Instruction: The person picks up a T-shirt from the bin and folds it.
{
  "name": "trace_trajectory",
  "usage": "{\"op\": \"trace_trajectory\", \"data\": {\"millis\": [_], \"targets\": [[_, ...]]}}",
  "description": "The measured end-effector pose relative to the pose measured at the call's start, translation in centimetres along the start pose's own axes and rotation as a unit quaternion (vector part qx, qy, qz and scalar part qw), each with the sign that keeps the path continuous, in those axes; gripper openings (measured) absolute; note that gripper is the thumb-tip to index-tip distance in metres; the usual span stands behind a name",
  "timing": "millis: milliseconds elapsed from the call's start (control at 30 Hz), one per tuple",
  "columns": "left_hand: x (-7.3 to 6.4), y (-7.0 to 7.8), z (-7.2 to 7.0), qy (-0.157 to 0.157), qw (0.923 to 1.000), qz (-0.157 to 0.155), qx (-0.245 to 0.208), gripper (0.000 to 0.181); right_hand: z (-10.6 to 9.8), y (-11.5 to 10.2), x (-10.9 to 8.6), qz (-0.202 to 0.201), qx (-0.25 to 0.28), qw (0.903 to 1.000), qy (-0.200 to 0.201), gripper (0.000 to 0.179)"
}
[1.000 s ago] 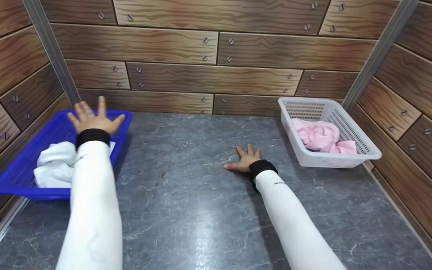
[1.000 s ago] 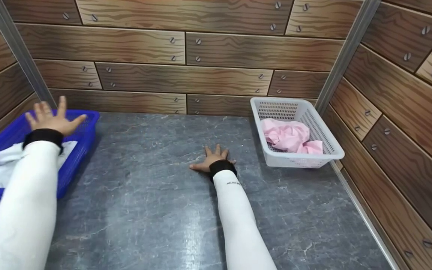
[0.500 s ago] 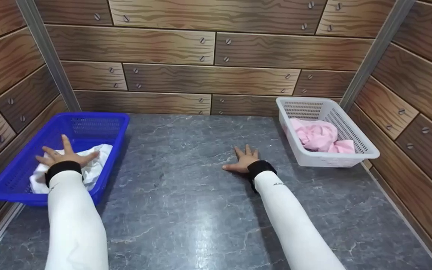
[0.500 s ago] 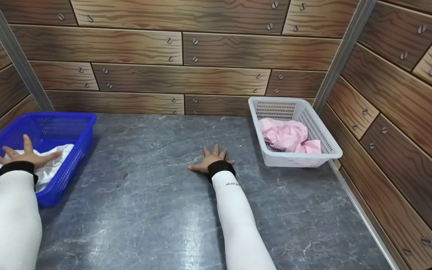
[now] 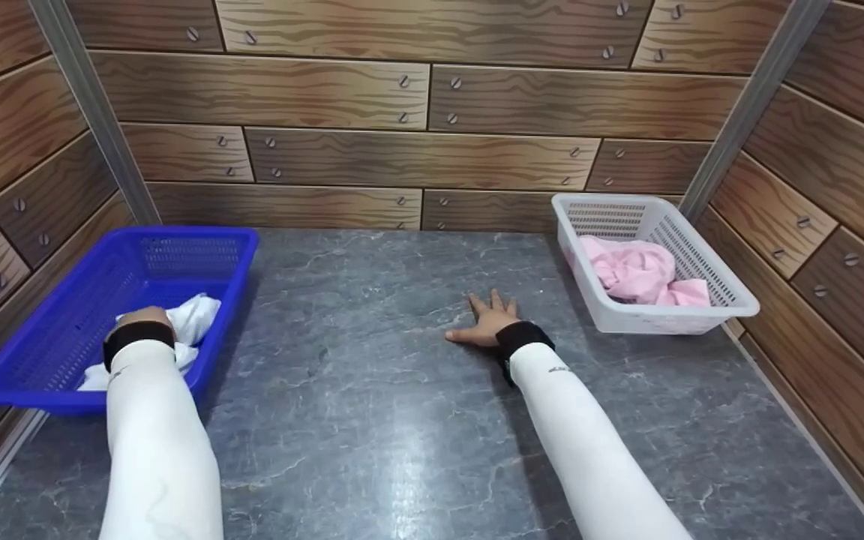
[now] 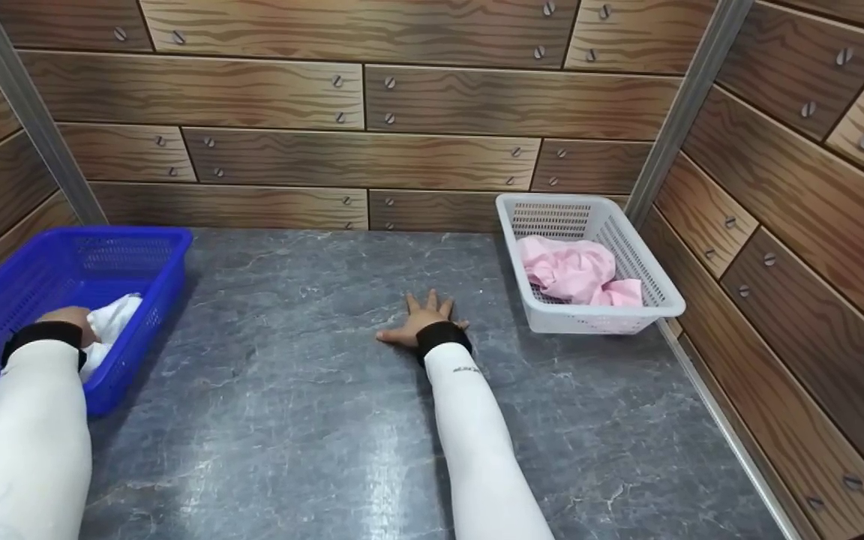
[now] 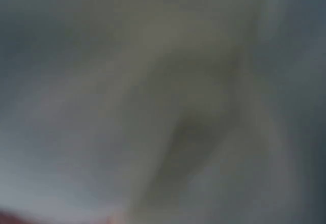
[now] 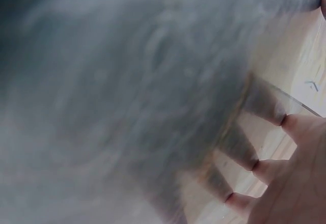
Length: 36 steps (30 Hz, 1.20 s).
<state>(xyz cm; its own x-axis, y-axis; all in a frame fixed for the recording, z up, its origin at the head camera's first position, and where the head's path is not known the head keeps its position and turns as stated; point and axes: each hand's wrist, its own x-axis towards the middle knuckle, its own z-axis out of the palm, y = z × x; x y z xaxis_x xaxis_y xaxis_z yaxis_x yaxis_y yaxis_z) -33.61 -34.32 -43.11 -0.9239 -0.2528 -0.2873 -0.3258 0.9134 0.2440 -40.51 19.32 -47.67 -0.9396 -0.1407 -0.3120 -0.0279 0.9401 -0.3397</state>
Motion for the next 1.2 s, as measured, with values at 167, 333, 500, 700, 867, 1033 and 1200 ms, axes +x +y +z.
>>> {"op": "trace_trajectory", "data": {"millis": [167,333,500,700,867,1033,1200], "targets": [[1.3,-0.3,-0.6,0.057,0.9978,-0.034,-0.009,0.049,-0.1,-0.1,-0.1,-0.005,0.0,1.0,-0.001,0.103],[1.0,0.9,-3.0,0.096,0.9931,-0.055,-0.039,0.051,-0.2,-0.1,-0.2,-0.001,0.002,1.0,0.003,0.103],[0.5,4.4,-5.7,0.174,0.9784,-0.055,-0.097,0.052,-0.1,-0.1,-0.2,0.006,-0.004,1.0,-0.003,0.103],[-0.1,10.2,-8.2,0.244,0.9605,-0.006,-0.134,0.06,-0.1,-0.1,-0.3,-0.007,-0.007,0.9999,0.006,0.102],[-1.1,15.3,-8.4,0.27,0.9531,0.065,-0.12,0.06,-0.2,0.0,-0.4,-0.006,0.0,1.0,0.004,0.101],[-1.6,19.2,-6.8,0.27,0.95,0.108,-0.114,0.057,-0.2,0.0,-0.4,-0.01,0.004,0.9999,0.0,0.101],[-1.4,21.9,-4.3,0.252,0.9506,0.13,-0.126,0.058,-0.3,0.0,-0.5,-0.012,0.008,0.9999,-0.001,0.101]]}}
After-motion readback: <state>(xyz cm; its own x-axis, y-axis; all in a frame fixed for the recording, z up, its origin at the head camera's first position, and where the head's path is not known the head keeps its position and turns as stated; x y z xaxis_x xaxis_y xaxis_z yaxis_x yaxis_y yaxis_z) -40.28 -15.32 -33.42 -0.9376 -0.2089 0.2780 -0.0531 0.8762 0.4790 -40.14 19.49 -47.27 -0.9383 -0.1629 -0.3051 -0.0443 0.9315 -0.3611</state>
